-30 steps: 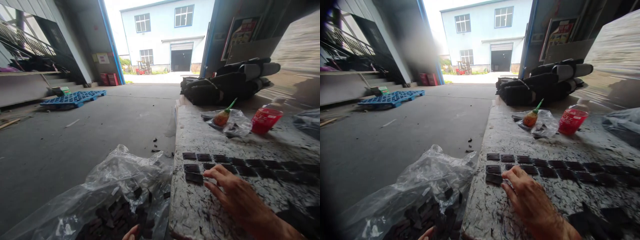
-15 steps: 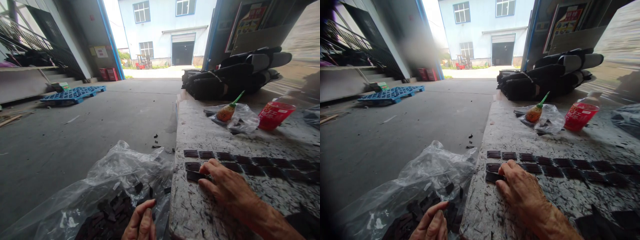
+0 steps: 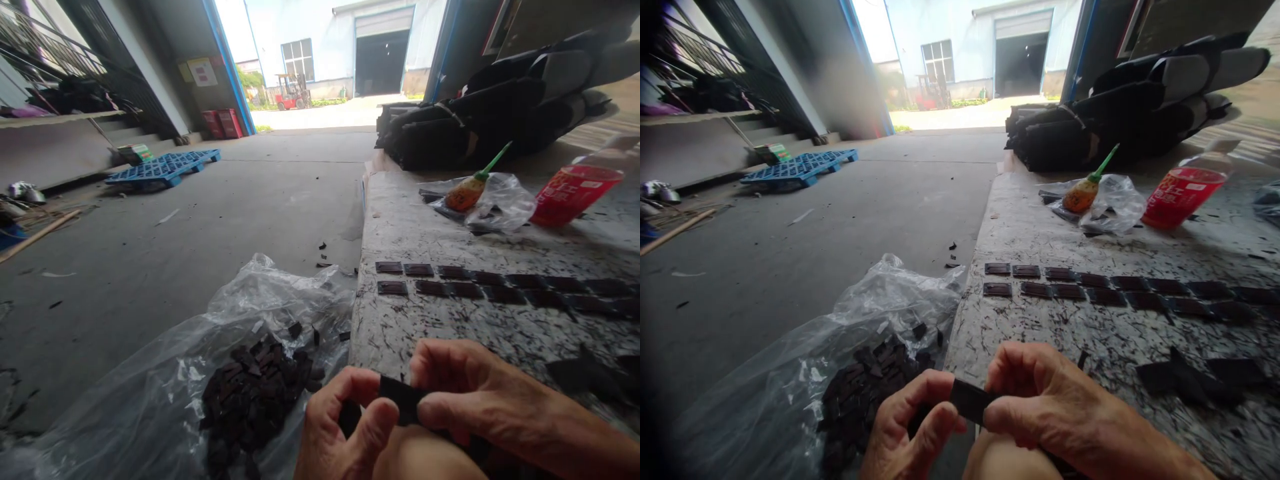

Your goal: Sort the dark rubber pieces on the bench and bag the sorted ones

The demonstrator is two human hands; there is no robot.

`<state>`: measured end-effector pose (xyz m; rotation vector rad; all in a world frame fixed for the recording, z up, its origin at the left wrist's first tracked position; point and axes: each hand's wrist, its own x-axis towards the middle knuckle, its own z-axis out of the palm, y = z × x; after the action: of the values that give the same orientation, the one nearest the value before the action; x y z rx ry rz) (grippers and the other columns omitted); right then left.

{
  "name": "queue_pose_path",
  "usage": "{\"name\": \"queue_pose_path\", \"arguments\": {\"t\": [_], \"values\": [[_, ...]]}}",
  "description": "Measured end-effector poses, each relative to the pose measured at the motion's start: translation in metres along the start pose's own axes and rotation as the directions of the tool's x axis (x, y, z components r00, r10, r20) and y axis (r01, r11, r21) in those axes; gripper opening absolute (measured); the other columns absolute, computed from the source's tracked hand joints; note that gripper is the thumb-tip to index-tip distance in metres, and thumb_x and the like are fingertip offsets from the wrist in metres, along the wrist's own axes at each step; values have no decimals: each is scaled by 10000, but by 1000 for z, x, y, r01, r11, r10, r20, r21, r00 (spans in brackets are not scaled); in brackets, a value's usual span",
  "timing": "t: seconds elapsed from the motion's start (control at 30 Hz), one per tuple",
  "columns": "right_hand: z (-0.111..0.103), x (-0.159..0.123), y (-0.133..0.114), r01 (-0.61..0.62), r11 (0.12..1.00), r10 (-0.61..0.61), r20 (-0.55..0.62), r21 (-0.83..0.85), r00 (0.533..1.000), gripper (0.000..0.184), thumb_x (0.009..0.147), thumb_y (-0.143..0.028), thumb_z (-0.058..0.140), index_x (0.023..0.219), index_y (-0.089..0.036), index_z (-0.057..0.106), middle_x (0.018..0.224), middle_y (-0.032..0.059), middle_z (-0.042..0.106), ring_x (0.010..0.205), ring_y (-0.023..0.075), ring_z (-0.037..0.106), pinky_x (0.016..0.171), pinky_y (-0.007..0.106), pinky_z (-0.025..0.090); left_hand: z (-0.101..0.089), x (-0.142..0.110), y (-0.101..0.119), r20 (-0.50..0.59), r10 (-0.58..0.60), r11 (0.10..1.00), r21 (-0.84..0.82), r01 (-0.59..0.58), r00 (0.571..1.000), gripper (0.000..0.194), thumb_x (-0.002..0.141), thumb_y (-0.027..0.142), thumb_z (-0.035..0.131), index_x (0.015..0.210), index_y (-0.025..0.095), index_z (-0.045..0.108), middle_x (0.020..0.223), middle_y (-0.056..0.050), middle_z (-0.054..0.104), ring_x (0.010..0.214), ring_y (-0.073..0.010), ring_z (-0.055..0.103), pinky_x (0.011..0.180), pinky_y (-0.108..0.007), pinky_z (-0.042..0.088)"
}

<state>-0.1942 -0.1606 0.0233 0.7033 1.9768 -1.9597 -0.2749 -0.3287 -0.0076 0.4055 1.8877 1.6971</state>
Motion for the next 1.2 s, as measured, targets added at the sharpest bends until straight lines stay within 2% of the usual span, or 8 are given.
{"name": "queue_pose_path", "arguments": {"t": [0.13,0.23,0.43,0.63,0.8,0.87,1.0,1.2], "values": [[15,-11,13,21,997,-30,111,77,993,84,730,-251,630,753,-188,579,594,-64,530,505,75,502,506,180,388,2,-28,-4,69,-76,996,-35,78,995,488,756,598,581,487,197,509,439,23,439,446,-103,374,523,-248,307],[26,-19,20,36,996,-44,117,76,992,293,840,-466,563,782,-180,591,548,-54,539,471,77,482,487,183,371,6,-46,-11,35,-104,991,-79,107,994,463,769,598,559,526,208,501,422,41,407,413,-93,328,512,-251,311],[52,-47,23,101,993,-108,113,69,988,330,863,-434,567,669,-168,551,599,-45,544,531,74,474,484,161,351,16,-76,-20,-82,-73,996,-62,68,994,484,747,601,593,481,211,487,440,28,405,423,-104,350,454,-264,257],[49,-54,36,93,990,-107,138,105,985,324,850,-425,592,670,-162,530,609,-55,478,537,72,439,495,163,347,27,-93,-31,-154,-92,992,-105,76,984,537,725,643,589,452,224,394,391,51,310,384,-91,249,419,-275,196],[43,-54,45,108,982,-141,220,155,965,482,898,-547,448,699,-138,609,610,3,591,491,93,498,477,195,360,31,-93,-30,-201,-65,986,-166,32,977,548,693,663,609,441,209,435,424,53,302,411,-85,243,436,-267,235],[45,-58,45,116,989,-129,163,87,978,450,881,-530,486,736,-138,651,714,37,652,594,122,567,534,204,413,30,-93,-30,-236,-53,985,-173,12,970,542,682,660,627,452,207,439,435,47,323,434,-95,285,441,-263,240],[51,-72,40,-15,997,14,-20,-82,1000,159,752,-323,647,791,-185,718,835,22,671,777,173,619,635,212,477,29,-94,-33,-278,-35,987,-163,-11,960,551,686,633,655,460,195,409,462,47,341,451,-83,298,437,-255,209],[56,-77,44,9,997,-11,-24,-83,1000,191,703,-346,659,794,-199,740,879,30,671,744,182,639,629,222,502,37,-98,-45,-189,-95,953,-300,34,977,523,759,661,549,561,188,446,491,60,323,452,-70,241,428,-236,172]]}}
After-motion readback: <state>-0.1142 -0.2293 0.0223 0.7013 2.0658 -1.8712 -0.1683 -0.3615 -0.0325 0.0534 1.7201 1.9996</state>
